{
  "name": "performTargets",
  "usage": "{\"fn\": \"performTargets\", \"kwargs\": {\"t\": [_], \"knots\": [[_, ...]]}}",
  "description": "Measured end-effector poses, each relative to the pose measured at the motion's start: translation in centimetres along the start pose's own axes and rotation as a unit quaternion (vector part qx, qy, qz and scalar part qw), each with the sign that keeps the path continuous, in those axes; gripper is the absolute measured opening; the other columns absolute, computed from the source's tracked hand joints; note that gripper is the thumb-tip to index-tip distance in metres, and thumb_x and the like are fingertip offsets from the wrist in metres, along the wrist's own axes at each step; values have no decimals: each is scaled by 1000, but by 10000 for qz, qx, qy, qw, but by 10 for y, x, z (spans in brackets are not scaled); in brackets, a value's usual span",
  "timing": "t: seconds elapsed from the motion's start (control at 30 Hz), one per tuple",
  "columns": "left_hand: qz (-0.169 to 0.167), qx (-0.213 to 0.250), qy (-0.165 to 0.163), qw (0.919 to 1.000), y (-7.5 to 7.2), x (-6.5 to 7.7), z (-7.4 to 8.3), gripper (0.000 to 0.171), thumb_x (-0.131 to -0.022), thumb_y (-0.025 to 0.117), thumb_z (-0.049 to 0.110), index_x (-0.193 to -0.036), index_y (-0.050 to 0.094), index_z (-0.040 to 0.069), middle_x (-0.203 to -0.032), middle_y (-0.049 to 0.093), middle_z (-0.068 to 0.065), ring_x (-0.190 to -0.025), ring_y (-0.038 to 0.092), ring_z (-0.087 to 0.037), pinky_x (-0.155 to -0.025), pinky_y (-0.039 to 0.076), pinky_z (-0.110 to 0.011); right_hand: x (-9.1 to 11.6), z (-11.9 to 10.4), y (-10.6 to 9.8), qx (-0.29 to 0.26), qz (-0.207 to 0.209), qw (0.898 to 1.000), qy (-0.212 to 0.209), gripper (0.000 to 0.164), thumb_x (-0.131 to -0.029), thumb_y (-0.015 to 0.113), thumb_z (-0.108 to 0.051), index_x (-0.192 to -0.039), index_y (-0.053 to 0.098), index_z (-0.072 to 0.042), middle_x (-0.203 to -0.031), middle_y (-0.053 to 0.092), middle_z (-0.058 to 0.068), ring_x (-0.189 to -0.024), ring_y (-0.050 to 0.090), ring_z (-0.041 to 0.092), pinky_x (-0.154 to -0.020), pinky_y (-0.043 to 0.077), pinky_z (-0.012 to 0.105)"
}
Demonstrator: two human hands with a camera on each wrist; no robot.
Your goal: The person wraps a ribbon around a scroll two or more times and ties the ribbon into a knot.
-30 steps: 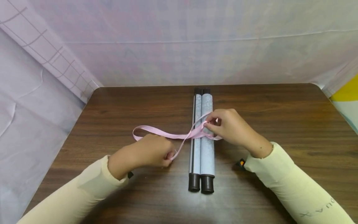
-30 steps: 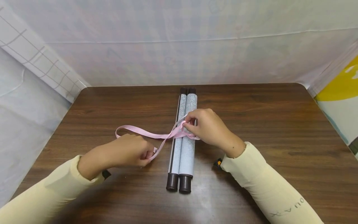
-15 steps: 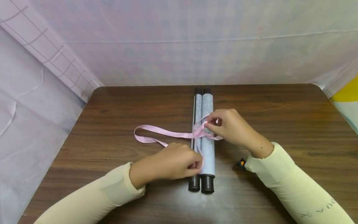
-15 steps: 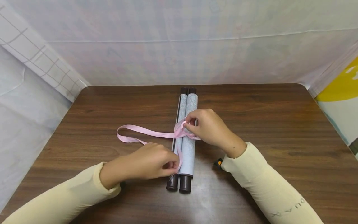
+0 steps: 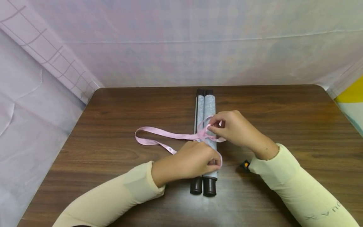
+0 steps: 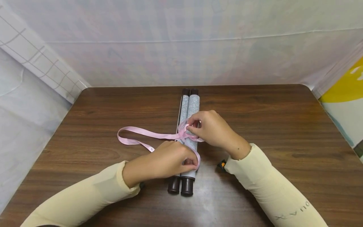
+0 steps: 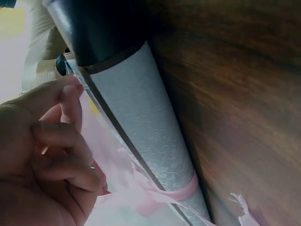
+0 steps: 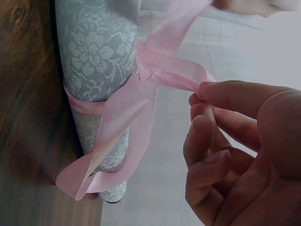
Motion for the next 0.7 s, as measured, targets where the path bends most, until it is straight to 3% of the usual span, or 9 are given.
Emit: {"fn": "performTargets", "kwargs": {"t": [0.2,0.47,0.7], "knots": [[-126,-81,-75,9999,0,0,-5,8,-84,65,35,-80,72,35,-61,57,19,-56,48,2,-46,41,-25,0,0,1,-13,-74,10000,10,4,-81,71,-18,-78,71,-14,-69,65,-4,-59,54,6,-48,48,27],[263,-46,-361,9990,-13,4,-16,12,-84,65,37,-90,73,30,-65,61,18,-56,50,1,-48,44,-24,0,1,1,-21,-160,9999,20,4,-82,71,-17,-81,72,-13,-70,66,-2,-60,55,7,-48,49,27],[906,135,-1065,9901,-27,6,-33,10,-85,66,36,-84,69,27,-68,63,16,-55,51,-1,-48,46,-25,0,1,3,-121,-161,9998,-49,3,-82,71,-15,-81,72,-12,-71,67,-2,-59,56,7,-47,50,26]]}}
Point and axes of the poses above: each hand's wrist, its own x-axis away from the middle knuckle, its own y-axis out of the palm, z = x × y, the point moved 1 cm from there along -x, towards the middle knuckle
